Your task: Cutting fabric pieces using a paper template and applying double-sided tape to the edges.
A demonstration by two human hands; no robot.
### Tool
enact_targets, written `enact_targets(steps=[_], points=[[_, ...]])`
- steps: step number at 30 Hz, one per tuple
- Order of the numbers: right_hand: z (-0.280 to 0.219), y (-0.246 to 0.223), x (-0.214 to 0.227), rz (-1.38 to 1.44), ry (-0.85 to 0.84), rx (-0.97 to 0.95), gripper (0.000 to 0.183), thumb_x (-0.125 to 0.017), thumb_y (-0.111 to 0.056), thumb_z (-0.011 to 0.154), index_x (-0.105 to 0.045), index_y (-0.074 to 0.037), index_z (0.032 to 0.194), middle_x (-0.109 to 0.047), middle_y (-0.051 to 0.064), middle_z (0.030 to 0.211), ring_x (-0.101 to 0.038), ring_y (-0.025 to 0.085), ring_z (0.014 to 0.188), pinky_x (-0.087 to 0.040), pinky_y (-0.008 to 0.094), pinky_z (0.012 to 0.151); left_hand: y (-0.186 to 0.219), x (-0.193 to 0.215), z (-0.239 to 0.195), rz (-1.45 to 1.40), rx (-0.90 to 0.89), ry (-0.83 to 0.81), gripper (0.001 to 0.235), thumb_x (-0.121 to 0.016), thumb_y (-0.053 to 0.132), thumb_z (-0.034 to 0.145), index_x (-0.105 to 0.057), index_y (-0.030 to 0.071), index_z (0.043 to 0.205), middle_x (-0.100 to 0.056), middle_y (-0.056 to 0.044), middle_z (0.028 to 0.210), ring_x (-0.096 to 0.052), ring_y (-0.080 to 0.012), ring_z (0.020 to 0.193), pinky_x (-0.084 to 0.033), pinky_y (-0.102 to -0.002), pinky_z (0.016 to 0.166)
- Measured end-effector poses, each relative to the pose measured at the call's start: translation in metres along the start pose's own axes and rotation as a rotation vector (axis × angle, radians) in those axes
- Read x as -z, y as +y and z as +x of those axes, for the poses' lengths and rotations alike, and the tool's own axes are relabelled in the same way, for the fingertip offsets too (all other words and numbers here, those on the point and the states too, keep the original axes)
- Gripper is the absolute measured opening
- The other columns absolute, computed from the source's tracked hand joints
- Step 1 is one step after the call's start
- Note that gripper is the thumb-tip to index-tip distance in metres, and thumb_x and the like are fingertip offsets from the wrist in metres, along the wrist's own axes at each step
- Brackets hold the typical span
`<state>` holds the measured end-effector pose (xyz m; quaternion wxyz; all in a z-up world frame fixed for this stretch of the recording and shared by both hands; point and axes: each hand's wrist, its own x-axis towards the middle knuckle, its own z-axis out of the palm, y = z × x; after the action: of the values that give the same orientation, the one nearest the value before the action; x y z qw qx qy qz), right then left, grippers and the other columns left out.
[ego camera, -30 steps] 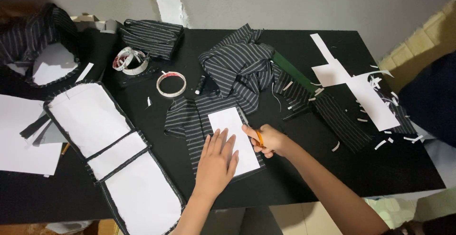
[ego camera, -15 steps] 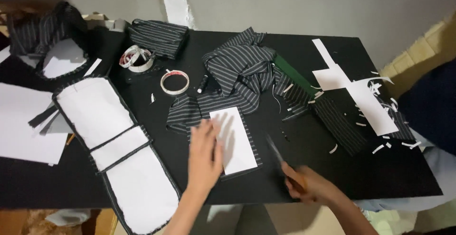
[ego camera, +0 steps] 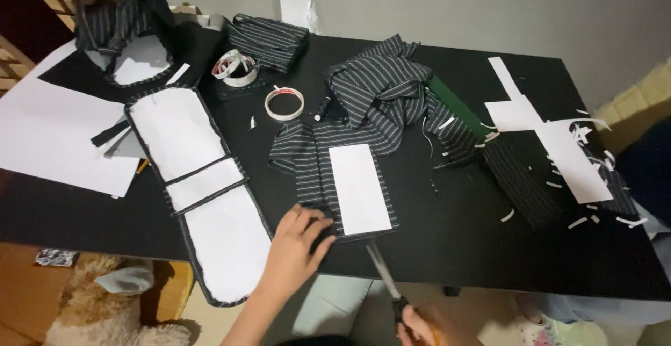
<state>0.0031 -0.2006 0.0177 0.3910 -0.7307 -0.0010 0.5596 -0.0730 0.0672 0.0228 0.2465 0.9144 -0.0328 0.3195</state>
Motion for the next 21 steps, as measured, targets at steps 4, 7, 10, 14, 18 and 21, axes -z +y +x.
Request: enact_targets(steps=[4,7,10,14,18,21], points=[[0.008,0.003,-0.015,-0.102,-0.124,-0.019,0.054,-0.038,-0.051,0.094,-0.059,-0.008,0.068,-0.051,0.002,0.060,-0.048,0.012,0.054,-0.037,0.026,0.064,0.002,-0.016,-0.013,0.076,0.058,-0.066,0.024,-0.067,0.024,0.087,-0.063,0.006,0.102,-0.052,-0.004,0.091,-0.046,-0.0230,0.080,-0.037,-0.037,0.069],[0.016,0.010,-0.021,-0.148,-0.212,0.165,0.062,-0.038,-0.057,0.089,-0.059,-0.008,0.057,-0.046,0.001,0.047,-0.043,0.010,0.044,-0.028,0.024,0.052,0.003,-0.022,-0.016,0.108,0.063,-0.068,0.016,-0.066,0.022,0.087,-0.067,0.009,0.096,-0.052,-0.001,0.086,-0.047,-0.0208,0.076,-0.035,-0.035,0.067],[0.009,-0.001,-0.031,-0.214,-0.170,0.117,0.059,-0.041,-0.053,0.093,-0.058,-0.007,0.060,-0.046,0.002,0.048,-0.044,0.010,0.045,-0.028,0.023,0.052,0.003,-0.025,-0.016,0.135,0.020,-0.044,0.009,-0.067,0.016,0.086,-0.068,0.008,0.090,-0.052,-0.001,0.083,-0.048,-0.0196,0.074,-0.034,-0.034,0.067],[0.022,0.007,-0.037,-0.097,-0.159,0.093,0.057,-0.047,-0.056,0.087,-0.056,-0.005,0.063,-0.050,0.004,0.055,-0.049,0.012,0.050,-0.034,0.024,0.057,0.002,-0.026,-0.016,0.193,-0.066,-0.018,0.008,-0.067,0.012,0.087,-0.064,0.006,0.090,-0.050,-0.003,0.083,-0.047,-0.0194,0.072,-0.033,-0.033,0.065],[0.016,-0.006,-0.051,0.065,-0.137,0.073,0.058,-0.053,-0.054,0.087,-0.055,-0.004,0.058,-0.050,0.008,0.048,-0.048,0.015,0.043,-0.034,0.025,0.051,0.004,-0.025,-0.016,0.220,-0.104,0.031,0.009,-0.067,0.011,0.087,-0.062,0.005,0.092,-0.050,-0.003,0.083,-0.047,-0.0186,0.070,-0.031,-0.032,0.063],[0.007,-0.021,-0.062,0.159,-0.103,0.021,0.059,-0.053,-0.050,0.092,-0.051,-0.003,0.057,-0.045,0.009,0.043,-0.043,0.016,0.038,-0.034,0.026,0.048,0.003,-0.026,-0.018,0.211,-0.126,0.076,0.009,-0.067,0.010,0.087,-0.061,0.006,0.092,-0.050,-0.002,0.083,-0.047,-0.0173,0.068,-0.032,-0.032,0.063]])
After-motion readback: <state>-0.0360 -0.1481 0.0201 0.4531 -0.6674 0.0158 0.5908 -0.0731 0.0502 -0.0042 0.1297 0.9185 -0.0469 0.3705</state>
